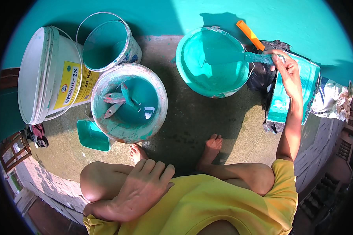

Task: The person pours green paint from a small container into a green paint tray and then stirs it with a paint roller and a brush.

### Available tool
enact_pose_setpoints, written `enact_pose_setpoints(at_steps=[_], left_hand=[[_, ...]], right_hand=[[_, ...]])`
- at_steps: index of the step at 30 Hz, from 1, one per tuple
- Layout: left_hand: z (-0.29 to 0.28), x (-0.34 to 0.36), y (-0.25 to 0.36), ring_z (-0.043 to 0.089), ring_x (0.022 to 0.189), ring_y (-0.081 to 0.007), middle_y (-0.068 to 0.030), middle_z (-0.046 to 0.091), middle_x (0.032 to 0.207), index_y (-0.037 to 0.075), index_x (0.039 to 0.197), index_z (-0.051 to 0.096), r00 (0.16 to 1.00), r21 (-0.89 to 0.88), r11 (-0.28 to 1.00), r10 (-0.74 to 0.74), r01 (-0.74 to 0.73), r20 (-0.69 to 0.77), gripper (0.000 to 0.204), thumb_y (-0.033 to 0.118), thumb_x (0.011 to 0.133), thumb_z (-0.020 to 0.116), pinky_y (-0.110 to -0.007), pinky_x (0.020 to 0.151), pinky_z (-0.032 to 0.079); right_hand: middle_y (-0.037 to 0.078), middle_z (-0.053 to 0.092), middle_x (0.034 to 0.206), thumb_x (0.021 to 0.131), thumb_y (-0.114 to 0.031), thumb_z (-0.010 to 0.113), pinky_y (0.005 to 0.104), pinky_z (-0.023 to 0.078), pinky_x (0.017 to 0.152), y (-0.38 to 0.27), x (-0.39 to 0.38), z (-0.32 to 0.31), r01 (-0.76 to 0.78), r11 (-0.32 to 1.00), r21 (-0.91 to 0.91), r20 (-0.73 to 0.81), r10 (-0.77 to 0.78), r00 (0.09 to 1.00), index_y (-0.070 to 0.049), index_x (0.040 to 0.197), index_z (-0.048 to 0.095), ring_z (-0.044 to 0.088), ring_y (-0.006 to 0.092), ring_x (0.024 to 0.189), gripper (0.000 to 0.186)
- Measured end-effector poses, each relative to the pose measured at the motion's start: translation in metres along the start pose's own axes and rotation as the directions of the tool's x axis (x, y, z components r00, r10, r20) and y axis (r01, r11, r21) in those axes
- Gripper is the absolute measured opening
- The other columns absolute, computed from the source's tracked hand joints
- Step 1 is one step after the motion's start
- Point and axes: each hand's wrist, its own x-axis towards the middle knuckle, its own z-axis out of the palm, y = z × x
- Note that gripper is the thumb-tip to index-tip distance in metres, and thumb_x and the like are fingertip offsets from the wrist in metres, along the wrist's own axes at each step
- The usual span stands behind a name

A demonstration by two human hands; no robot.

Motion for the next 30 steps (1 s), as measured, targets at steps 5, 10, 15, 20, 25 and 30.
enact_pose_setpoints(at_steps=[5,10,15,20,25,30], left_hand=[[0.002,-0.002,-0.002,0.057,0.091,-0.0279,-0.011,0.06,0.095,0.003,0.111,0.059,1.0,-0.017,1.0,0.007,-0.008,-0.018,0.04,0.027,0.082,0.073,-0.038,0.085,0.048],[0.006,-0.001,-0.004,0.053,0.081,-0.0219,-0.0073,0.052,0.082,0.004,0.099,0.058,0.99,0.033,0.998,0.065,-0.062,-0.122,0.027,0.022,0.083,0.067,-0.034,0.075,0.046],[0.007,-0.001,-0.003,0.053,0.082,-0.0219,-0.0073,0.052,0.082,0.004,0.098,0.058,0.989,0.053,0.996,0.075,-0.069,-0.128,0.025,0.023,0.084,0.066,-0.033,0.075,0.046],[0.007,0.0,-0.001,0.053,0.082,-0.0217,-0.0073,0.052,0.082,0.004,0.099,0.058,0.989,0.068,0.995,0.081,-0.072,-0.128,0.026,0.023,0.084,0.065,-0.033,0.075,0.046],[0.006,-0.001,0.0,0.053,0.081,-0.0219,-0.0074,0.053,0.082,0.003,0.101,0.059,0.989,0.062,0.996,0.071,-0.064,-0.131,0.028,0.024,0.083,0.067,-0.034,0.074,0.046],[0.006,0.0,0.002,0.054,0.08,-0.0224,-0.0075,0.053,0.082,0.003,0.103,0.059,0.991,0.035,0.997,0.069,-0.065,-0.118,0.03,0.023,0.083,0.068,-0.034,0.074,0.046]], right_hand=[[0.004,0.069,0.107,0.1,-0.029,0.062,0.0255,0.047,0.075,-0.038,-0.019,-0.022,0.083,0.995,-0.057,-0.109,-0.089,0.99,-0.004,0.113,0.07,0.055,0.0095,0.083,0.029],[0.007,0.069,0.109,0.1,-0.026,0.062,0.0279,0.049,0.079,-0.043,-0.027,-0.039,0.156,0.982,-0.111,-0.179,-0.174,0.968,-0.002,0.114,0.07,0.057,0.0112,0.089,0.029],[0.006,0.069,0.108,0.099,-0.024,0.063,0.0284,0.049,0.079,-0.044,-0.025,-0.038,0.133,0.981,-0.143,-0.209,-0.162,0.964,-0.003,0.113,0.07,0.057,0.0112,0.087,0.026],[0.008,0.07,0.097,0.096,-0.018,0.066,0.0268,0.047,0.07,-0.001,0.002,0.002,0.145,0.957,-0.252,-0.155,-0.187,0.97,-0.007,0.114,0.07,0.057,0.0109,0.077,0.021],[0.011,0.064,0.072,0.094,-0.021,0.067,0.0315,0.039,0.052,0.009,0.038,0.033,0.14,0.863,-0.485,-0.059,-0.192,0.98,-0.006,0.111,0.07,0.049,0.0127,0.053,0.023],[0.003,0.044,0.061,0.096,-0.031,0.067,0.0305,0.029,0.049,0.026,0.077,0.036,0.155,0.887,-0.434,-0.043,-0.192,0.98,-0.007,0.112,0.071,0.033,0.0089,0.054,0.03]])
